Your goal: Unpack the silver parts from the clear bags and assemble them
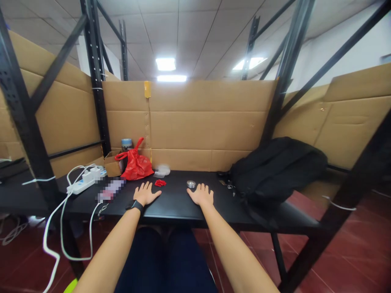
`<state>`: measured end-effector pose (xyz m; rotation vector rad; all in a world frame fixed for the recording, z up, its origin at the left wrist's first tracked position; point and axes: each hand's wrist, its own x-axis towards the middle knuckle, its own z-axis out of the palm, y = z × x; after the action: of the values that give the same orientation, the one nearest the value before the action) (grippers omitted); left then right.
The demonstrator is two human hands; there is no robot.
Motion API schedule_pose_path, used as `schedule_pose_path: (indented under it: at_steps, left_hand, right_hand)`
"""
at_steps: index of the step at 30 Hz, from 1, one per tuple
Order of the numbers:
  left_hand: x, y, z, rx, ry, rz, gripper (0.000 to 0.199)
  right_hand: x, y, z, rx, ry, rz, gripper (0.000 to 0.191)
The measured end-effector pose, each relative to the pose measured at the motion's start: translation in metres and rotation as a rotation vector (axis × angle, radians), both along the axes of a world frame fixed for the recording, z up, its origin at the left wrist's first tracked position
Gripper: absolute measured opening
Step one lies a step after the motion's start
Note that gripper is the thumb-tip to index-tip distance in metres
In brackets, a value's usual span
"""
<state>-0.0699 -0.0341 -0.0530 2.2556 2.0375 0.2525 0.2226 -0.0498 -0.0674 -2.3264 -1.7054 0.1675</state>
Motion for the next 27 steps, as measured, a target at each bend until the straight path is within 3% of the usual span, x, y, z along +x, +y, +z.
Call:
schedule_pose_path:
  at_steps: [7,13,19,27]
  left_hand:
    - [-0.004,-0.007,0.000,0.026,-0.006,-0.025,0.095]
    - [-0.005,-0.004,0.000,0.184,-0.049,-0.001,0.080]
    - [-0.005,0.001,0.000,0.071,-0.021,-0.028,0.077]
    - [-0.007,0.004,-0.002,0.110,-0.012,-0.039,0.071]
  right_hand:
    - [0.003,-0.021,-0.001,0.036,0.011,0.051,0.089]
    - [0.002,-0.021,0.003,0.102,0.016,0.051,0.083]
    - [0.003,-0.020,0.003,0.057,0.003,0.073,0.078]
    - [0.005,-0.018,0.002,0.090,-0.003,0.082,0.068]
